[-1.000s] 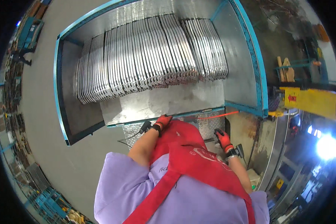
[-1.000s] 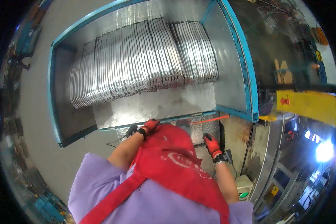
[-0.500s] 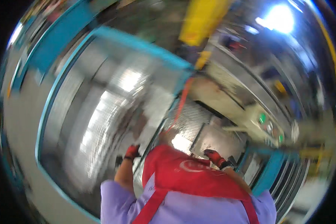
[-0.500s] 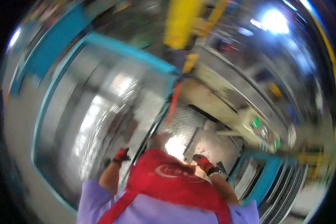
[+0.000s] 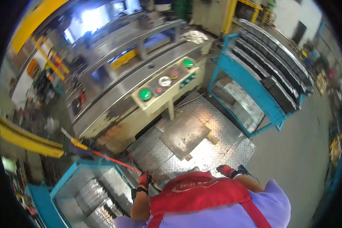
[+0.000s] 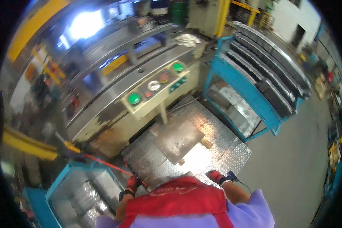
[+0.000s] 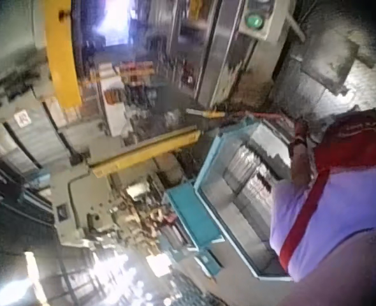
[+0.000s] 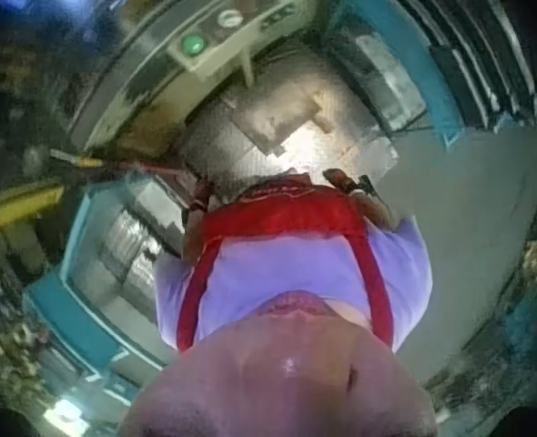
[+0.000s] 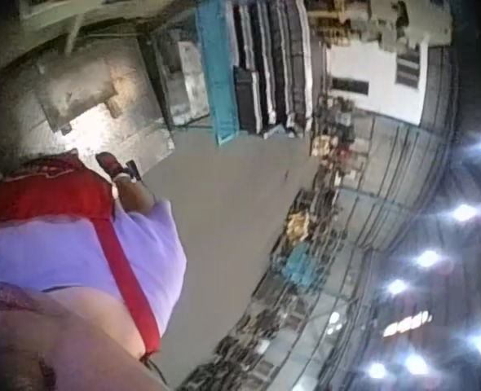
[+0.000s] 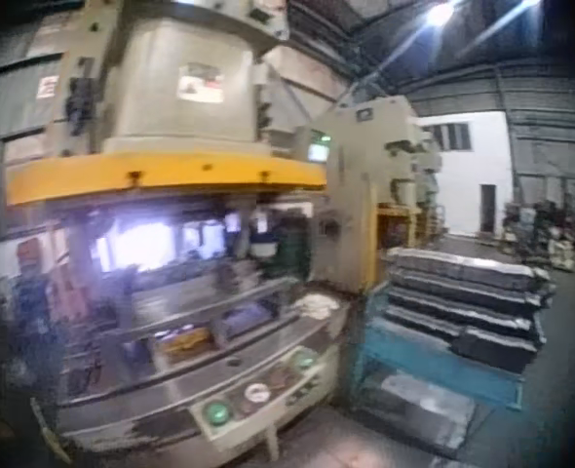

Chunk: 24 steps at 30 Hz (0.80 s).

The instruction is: Operating a large industrial stamping press to form metal automotive components.

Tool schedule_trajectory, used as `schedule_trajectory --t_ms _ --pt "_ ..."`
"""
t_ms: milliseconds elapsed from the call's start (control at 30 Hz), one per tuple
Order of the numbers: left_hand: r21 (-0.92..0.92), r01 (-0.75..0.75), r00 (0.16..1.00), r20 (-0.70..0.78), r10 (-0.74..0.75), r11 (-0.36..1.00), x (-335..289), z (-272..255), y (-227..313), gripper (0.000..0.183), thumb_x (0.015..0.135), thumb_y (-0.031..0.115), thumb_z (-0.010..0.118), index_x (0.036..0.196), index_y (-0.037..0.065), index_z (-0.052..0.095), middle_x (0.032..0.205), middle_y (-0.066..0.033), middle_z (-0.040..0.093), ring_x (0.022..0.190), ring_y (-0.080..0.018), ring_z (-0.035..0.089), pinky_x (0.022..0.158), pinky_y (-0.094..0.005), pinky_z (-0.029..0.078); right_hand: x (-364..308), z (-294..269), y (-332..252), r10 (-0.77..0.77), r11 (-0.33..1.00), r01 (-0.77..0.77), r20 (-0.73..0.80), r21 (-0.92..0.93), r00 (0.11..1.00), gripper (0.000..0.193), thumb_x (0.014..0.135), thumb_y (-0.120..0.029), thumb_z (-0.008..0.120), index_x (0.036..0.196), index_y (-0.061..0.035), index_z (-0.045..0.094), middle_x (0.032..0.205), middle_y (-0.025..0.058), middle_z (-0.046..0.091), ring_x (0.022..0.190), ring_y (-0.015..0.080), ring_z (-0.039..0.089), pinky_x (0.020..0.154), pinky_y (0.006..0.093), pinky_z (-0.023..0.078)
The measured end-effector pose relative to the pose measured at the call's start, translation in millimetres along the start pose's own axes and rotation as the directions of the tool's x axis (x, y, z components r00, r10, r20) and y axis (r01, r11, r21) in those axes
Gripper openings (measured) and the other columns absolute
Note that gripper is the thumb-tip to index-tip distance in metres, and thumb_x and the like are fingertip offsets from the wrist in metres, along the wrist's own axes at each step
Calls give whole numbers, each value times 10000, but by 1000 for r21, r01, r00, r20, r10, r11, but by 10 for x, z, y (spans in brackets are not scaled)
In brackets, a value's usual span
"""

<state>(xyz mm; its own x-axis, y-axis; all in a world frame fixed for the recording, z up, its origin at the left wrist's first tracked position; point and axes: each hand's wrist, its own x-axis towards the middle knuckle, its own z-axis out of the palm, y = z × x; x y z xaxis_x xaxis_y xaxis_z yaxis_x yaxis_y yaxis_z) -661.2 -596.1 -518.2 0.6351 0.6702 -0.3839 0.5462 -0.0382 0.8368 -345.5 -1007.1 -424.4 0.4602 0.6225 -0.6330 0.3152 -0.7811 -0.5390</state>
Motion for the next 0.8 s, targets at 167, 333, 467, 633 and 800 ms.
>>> schedule_trajectory --t_ms 167,333,467,633,800 --pt "-300 61 997 61 -45 952 520 827 778 230 849 236 544 1012 76 565 860 -85 586 733 -220 594 613 -320 488 -161 35 1275 135 990 -137 -61 -32 989 359 864 -326 378 868 -58 617 859 167 626 797 331 585 734 432 433" --pt "-503 278 953 251 -169 819 788 1373 1778 259 869 214 524 1074 61 559 923 -119 615 852 -237 610 722 -330 498 -97 56 1440 394 782 -274 -104 560 913 399 849 -397 456 849 -29 610 733 107 617 686 231 556 663 371 425" --pt "-542 249 943 325 -74 802 960 1673 2546 260 881 190 510 1089 40 552 951 -129 614 887 -234 600 759 -323 491 133 -23 1390 89 990 -73 -131 123 987 377 840 -386 486 884 -37 620 754 96 630 694 213 557 674 361 434" --pt "-529 264 890 457 8 806 1382 1880 3218 293 891 211 504 1109 17 534 1014 -138 601 891 -215 600 796 -340 476 493 -431 1021 131 902 -32 -202 430 971 380 837 -380 491 982 -51 616 836 92 637 692 205 559 667 342 451" --pt "-453 337 798 603 5 825 2332 2231 3542 352 892 241 505 1167 22 492 1043 -134 591 910 -215 600 810 -323 484 988 -1489 741 340 911 -296 -118 288 933 427 849 -404 416 998 -58 618 956 142 637 916 337 586 807 436 425"
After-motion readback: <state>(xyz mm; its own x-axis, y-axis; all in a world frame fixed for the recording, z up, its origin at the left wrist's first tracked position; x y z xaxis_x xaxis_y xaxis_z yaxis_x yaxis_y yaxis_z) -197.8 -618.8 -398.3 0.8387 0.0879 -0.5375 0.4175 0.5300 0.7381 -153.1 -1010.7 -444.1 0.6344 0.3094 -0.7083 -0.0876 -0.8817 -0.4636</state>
